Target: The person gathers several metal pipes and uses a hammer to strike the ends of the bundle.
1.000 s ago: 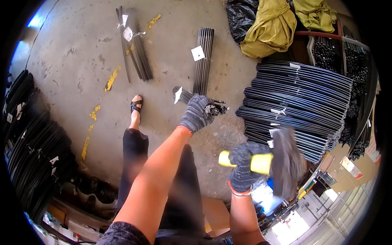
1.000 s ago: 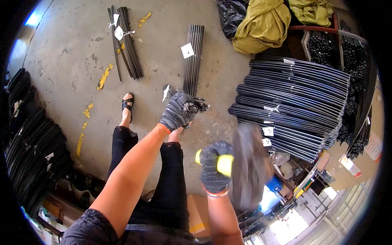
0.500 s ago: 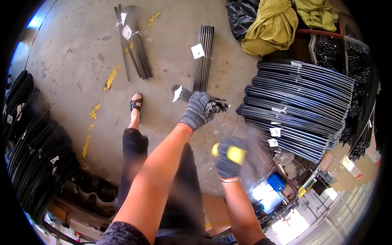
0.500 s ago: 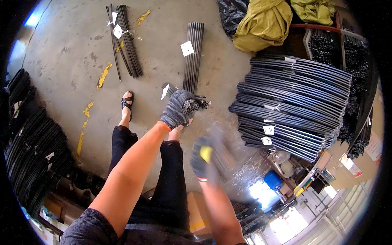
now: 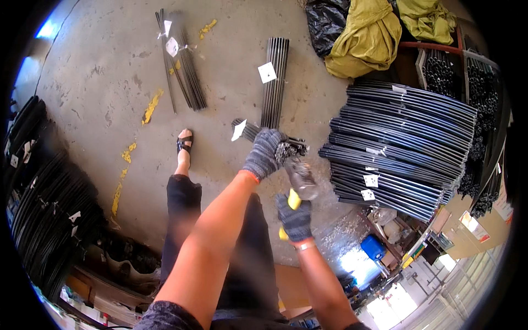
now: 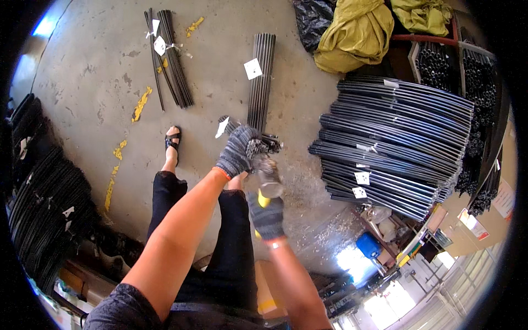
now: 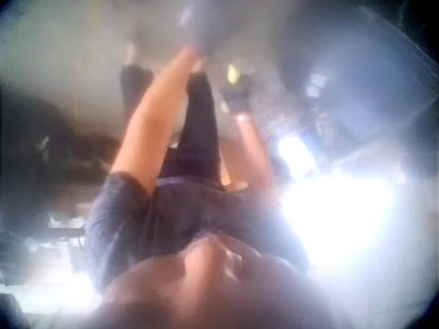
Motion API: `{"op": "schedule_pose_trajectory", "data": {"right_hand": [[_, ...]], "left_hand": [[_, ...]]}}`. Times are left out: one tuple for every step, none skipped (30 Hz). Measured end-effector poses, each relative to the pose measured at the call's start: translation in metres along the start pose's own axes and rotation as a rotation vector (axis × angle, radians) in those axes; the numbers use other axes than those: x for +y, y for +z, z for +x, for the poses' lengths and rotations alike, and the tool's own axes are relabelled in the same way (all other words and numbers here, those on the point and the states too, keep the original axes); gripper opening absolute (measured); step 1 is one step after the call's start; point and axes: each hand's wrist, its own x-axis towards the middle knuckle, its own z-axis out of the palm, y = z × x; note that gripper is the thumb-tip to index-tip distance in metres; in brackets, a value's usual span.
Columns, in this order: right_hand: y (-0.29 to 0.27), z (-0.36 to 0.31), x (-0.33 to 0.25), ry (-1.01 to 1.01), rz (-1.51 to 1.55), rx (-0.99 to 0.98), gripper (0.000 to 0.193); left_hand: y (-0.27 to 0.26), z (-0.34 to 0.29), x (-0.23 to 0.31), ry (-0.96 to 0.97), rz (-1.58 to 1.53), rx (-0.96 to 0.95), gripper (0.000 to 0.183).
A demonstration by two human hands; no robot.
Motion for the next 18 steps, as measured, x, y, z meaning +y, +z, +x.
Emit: {"op": "schedule_pose_trajectory", "data": {"right_hand": [[-0.009, -0.012, -0.018, 0.136, 0.169, -0.008, 0.014], [-0.016, -0.008, -0.034, 0.24, 0.353, 0.002, 0.016], [-0.025, -0.002, -0.052, 0.338, 0.513, 0.038, 0.019], [-0.034, -0.008, -0.064, 0.236, 0.666, 0.095, 0.021], [-0.041, -0.013, -0.042, 0.136, 0.549, 0.046, 0.016], [-0.048, -0.012, -0.019, 0.019, 0.434, 0.007, 0.014], [-0.054, -0.013, 0.004, -0.095, 0.329, -0.022, 0.014], [-0.039, -0.014, 0.032, -0.082, 0.244, 0.072, 0.014], [-0.022, -0.006, 0.029, -0.023, 0.203, 0.018, 0.015], [-0.009, -0.001, 0.024, 0.036, 0.143, -0.027, 0.016], [0.002, 0.009, 0.019, 0.086, 0.079, -0.073, 0.018], [0.002, 0.006, 0.011, 0.124, 0.16, -0.054, 0.017], [-0.008, 0.008, -0.001, 0.157, 0.241, -0.053, 0.016], [-0.025, 0.01, -0.026, 0.207, 0.227, -0.157, 0.016], [-0.035, 0.006, -0.04, 0.215, 0.387, -0.039, 0.012], [-0.043, 0.001, -0.057, 0.199, 0.556, 0.064, 0.009], [-0.053, 0.005, -0.078, 0.214, 0.801, 0.083, 0.009], [-0.059, 0.003, -0.033, 0.222, 0.966, 0.13, 0.014]], "left_hand": [[-0.005, -0.006, -0.002, -0.044, 0.012, -0.02, 0.029], [-0.009, -0.006, -0.011, -0.036, 0.062, 0.046, 0.032], [-0.01, -0.001, -0.011, -0.006, 0.081, 0.094, 0.034], [-0.01, -0.007, -0.007, -0.023, 0.087, 0.081, 0.027], [-0.016, -0.005, 0.004, -0.03, 0.1, 0.075, 0.021], [-0.016, -0.003, 0.007, -0.019, 0.102, 0.104, 0.021], [-0.015, -0.002, 0.009, -0.009, 0.104, 0.133, 0.022], [-0.011, 0.003, 0.016, 0.014, 0.091, 0.156, 0.022], [-0.01, 0.004, 0.012, 0.063, 0.075, 0.102, 0.022], [-0.006, 0.007, 0.005, 0.121, 0.048, 0.05, 0.022], [-0.002, 0.009, -0.001, 0.181, 0.019, -0.003, 0.023], [0.001, -0.003, -0.016, -0.05, 0.024, -0.01, 0.044], [-0.007, 0.004, -0.02, -0.025, 0.025, 0.049, 0.037], [-0.014, 0.0, -0.02, -0.023, 0.017, 0.083, 0.03], [-0.011, -0.002, -0.012, 0.005, -0.033, 0.1, 0.025], [-0.014, -0.003, -0.01, -0.016, -0.012, 0.085, 0.025], [-0.014, -0.004, -0.009, -0.036, 0.005, 0.066, 0.025], [-0.001, -0.004, -0.004, -0.037, -0.003, 0.114, 0.024]]}}
